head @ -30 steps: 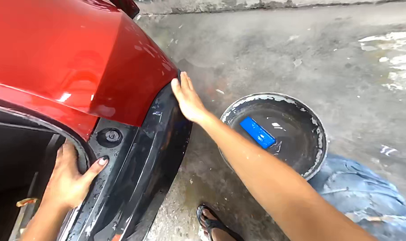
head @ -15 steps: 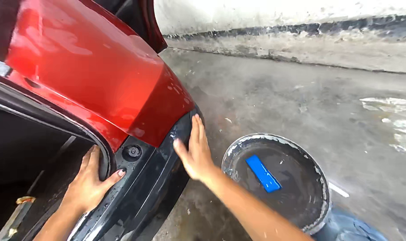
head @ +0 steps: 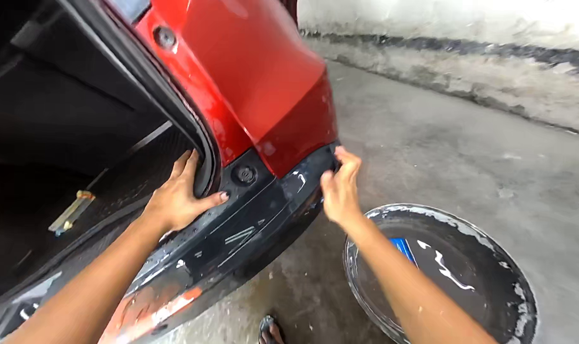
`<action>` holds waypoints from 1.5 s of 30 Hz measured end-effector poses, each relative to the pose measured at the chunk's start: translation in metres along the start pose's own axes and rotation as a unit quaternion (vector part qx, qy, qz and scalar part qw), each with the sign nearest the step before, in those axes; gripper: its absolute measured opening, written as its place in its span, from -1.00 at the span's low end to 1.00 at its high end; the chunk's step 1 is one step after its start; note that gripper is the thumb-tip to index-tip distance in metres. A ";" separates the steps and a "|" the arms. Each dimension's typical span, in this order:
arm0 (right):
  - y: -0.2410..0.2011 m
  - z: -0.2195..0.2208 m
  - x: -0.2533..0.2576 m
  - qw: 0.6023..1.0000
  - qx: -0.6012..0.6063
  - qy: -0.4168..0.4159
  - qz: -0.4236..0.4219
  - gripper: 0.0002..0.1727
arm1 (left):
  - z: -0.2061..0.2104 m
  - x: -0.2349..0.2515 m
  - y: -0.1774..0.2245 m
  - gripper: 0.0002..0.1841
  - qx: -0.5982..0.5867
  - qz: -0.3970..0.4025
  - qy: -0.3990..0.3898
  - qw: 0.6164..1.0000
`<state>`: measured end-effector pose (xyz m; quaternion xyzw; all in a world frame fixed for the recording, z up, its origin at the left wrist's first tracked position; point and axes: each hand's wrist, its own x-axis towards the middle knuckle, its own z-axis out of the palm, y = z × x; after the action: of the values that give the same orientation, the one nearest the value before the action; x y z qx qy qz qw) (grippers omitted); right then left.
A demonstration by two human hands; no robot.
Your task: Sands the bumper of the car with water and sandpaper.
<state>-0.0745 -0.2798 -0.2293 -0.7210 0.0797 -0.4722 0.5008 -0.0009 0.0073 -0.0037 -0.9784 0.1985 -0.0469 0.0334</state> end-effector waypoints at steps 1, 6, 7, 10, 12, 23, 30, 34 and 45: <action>0.002 -0.001 0.010 0.999 0.015 -0.008 0.039 -0.11 | -0.001 0.001 0.001 0.38 -0.003 0.002 -0.001 1.000; -0.075 0.023 -0.034 0.996 0.042 0.031 0.075 0.01 | 0.001 0.004 -0.001 0.40 -0.014 0.012 -0.002 1.000; -0.102 0.035 -0.062 0.997 0.027 0.034 0.058 0.06 | 0.001 0.004 -0.001 0.40 -0.012 0.012 -0.001 1.000; -0.169 0.077 -0.171 0.999 -0.027 -0.034 -0.008 0.20 | -0.001 0.004 -0.001 0.39 -0.010 0.009 -0.006 1.000; -0.182 0.088 -0.219 0.988 -0.086 -0.093 -0.084 0.15 | 0.000 0.004 0.000 0.39 -0.011 0.003 -0.008 1.000; -0.031 0.009 0.001 0.999 0.014 0.033 0.009 -0.22 | -0.004 0.001 0.008 0.42 -0.012 -0.013 -0.018 1.000; -0.159 0.053 -0.177 0.955 -0.127 -0.172 -0.205 -0.14 | -0.002 0.002 0.005 0.47 -0.018 -0.015 -0.014 1.000; -0.126 0.031 -0.150 0.910 -0.191 -0.197 -0.310 -0.28 | -0.005 0.001 0.009 0.48 -0.017 -0.028 -0.008 0.999; -0.177 0.059 -0.167 0.938 -0.141 -0.225 -0.223 -0.08 | -0.005 0.003 0.007 0.49 -0.007 -0.027 -0.014 1.000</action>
<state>-0.1836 -0.0579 -0.1913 -0.8708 -0.1323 -0.3810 0.2811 -0.0016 -0.0004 0.0013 -0.9842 0.1720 -0.0328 0.0277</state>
